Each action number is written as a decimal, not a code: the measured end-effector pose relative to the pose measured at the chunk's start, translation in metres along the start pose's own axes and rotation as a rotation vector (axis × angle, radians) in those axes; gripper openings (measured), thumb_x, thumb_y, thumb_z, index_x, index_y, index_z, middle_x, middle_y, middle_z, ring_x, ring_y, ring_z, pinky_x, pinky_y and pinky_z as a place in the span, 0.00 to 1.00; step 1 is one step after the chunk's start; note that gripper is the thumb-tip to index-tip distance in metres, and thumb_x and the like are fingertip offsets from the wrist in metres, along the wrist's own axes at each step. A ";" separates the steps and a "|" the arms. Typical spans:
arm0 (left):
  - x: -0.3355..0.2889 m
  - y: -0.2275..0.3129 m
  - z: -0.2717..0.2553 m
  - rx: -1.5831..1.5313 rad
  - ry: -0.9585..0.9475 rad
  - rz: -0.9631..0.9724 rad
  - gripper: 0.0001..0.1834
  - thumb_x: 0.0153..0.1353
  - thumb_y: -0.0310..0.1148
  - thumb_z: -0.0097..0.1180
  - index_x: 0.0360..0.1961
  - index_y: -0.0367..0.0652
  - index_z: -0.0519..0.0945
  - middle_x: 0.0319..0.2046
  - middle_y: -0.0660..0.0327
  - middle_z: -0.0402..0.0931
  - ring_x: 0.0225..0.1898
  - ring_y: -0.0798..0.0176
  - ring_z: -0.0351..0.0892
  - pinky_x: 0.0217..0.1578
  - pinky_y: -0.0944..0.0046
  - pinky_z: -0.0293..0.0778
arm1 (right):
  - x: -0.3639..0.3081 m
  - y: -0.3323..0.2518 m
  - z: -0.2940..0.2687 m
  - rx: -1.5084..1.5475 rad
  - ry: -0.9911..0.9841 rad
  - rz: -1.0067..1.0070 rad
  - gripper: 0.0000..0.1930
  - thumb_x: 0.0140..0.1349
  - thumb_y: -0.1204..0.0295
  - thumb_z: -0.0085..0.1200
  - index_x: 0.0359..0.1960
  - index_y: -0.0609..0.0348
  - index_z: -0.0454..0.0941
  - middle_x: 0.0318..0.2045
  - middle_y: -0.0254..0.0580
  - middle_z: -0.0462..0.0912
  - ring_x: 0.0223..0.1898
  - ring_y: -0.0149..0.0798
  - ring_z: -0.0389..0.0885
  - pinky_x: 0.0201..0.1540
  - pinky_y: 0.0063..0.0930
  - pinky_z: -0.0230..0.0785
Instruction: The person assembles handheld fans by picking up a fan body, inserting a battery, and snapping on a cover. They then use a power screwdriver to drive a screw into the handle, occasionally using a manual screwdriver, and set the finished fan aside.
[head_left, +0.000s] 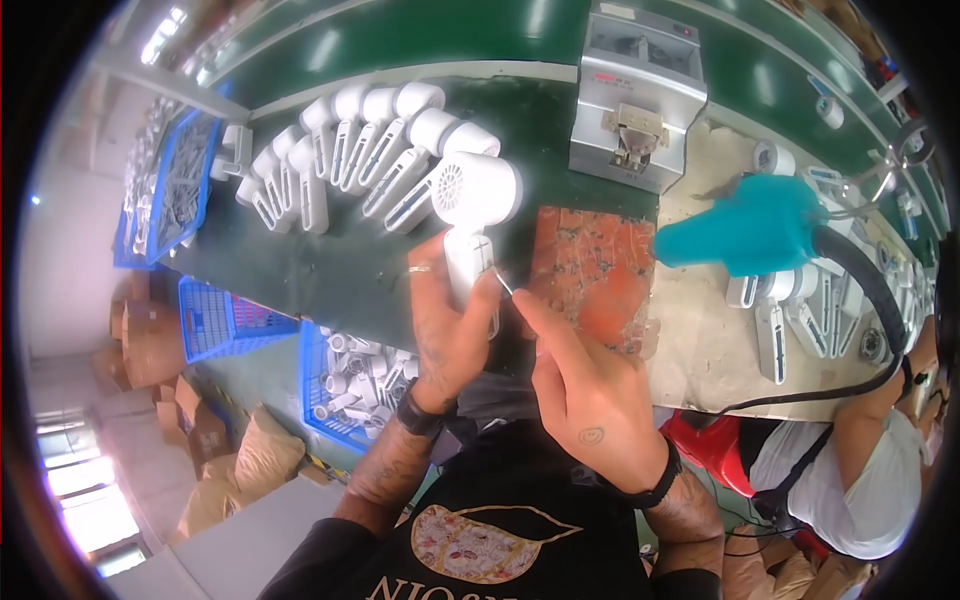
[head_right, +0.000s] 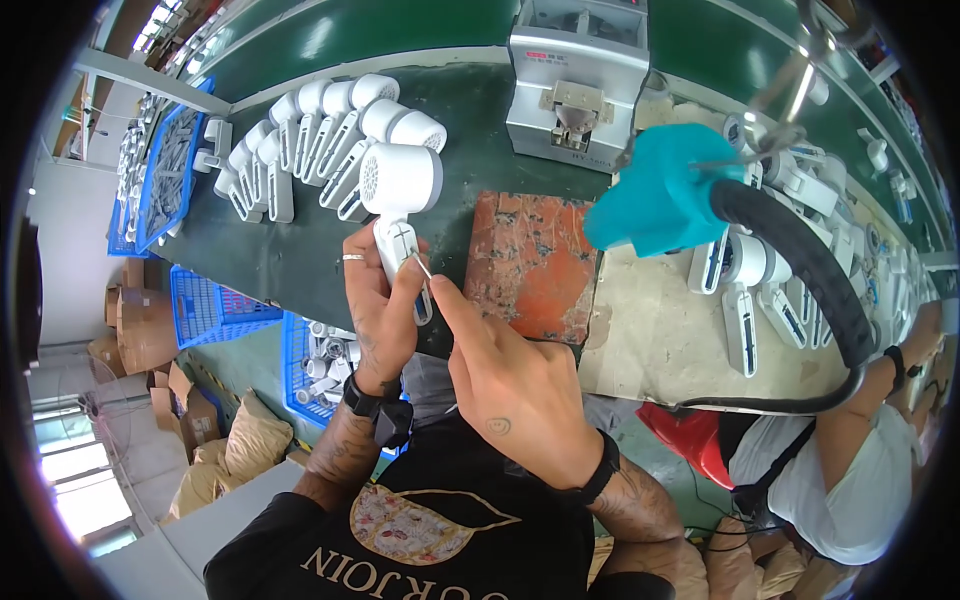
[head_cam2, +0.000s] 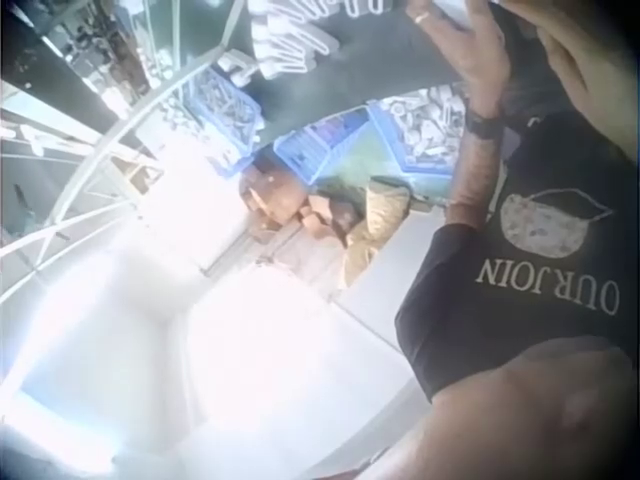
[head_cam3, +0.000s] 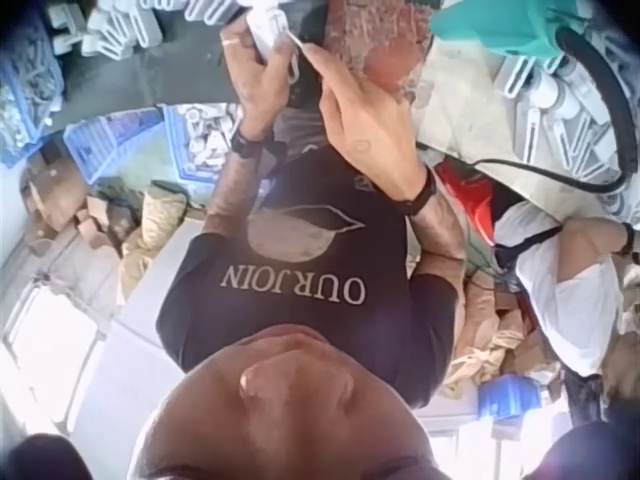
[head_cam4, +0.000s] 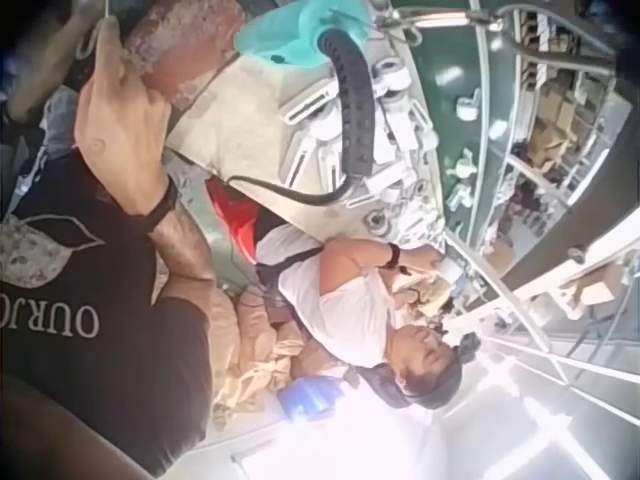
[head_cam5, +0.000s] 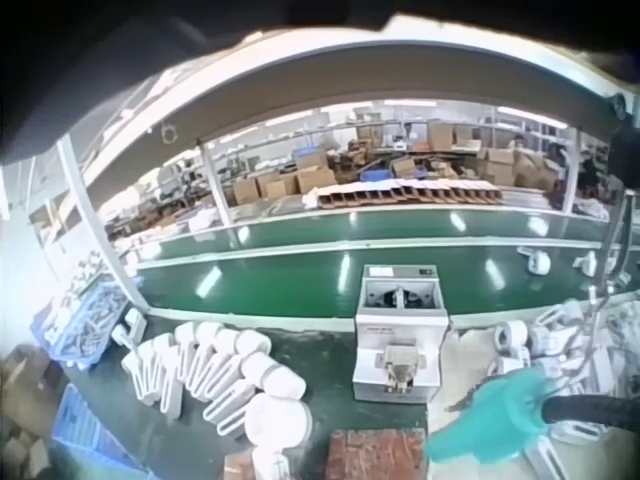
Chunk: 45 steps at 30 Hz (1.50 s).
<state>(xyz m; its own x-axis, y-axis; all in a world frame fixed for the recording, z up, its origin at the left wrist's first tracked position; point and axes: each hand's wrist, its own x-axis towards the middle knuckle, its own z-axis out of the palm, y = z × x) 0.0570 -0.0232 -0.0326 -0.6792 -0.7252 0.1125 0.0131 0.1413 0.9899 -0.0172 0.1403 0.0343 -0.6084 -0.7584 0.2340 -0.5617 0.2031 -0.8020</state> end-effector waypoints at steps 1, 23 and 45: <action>0.000 0.000 0.000 -0.016 -0.003 0.002 0.28 0.65 0.23 0.56 0.65 0.33 0.63 0.52 0.54 0.73 0.52 0.63 0.74 0.55 0.62 0.72 | 0.000 -0.001 -0.002 -0.015 -0.024 0.008 0.24 0.63 0.83 0.53 0.63 0.57 0.75 0.34 0.52 0.85 0.29 0.53 0.85 0.32 0.40 0.78; 0.005 0.004 -0.001 -0.067 -0.036 -0.060 0.25 0.66 0.23 0.56 0.63 0.35 0.66 0.49 0.56 0.77 0.49 0.67 0.77 0.51 0.64 0.74 | -0.008 -0.004 -0.013 -0.235 -0.015 -0.100 0.30 0.54 0.83 0.60 0.62 0.57 0.77 0.25 0.38 0.78 0.19 0.43 0.76 0.24 0.36 0.72; 0.000 0.001 0.003 0.323 -0.048 0.208 0.27 0.64 0.20 0.57 0.62 0.35 0.63 0.48 0.54 0.79 0.43 0.68 0.78 0.45 0.67 0.77 | -0.010 -0.009 -0.020 -0.364 0.026 -0.117 0.28 0.52 0.82 0.60 0.60 0.57 0.79 0.21 0.36 0.71 0.18 0.41 0.74 0.22 0.35 0.70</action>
<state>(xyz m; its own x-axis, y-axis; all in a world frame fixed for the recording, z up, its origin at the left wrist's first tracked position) 0.0543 -0.0210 -0.0324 -0.7202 -0.6273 0.2962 -0.0721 0.4924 0.8674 -0.0173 0.1585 0.0508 -0.5395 -0.7747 0.3300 -0.7878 0.3260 -0.5227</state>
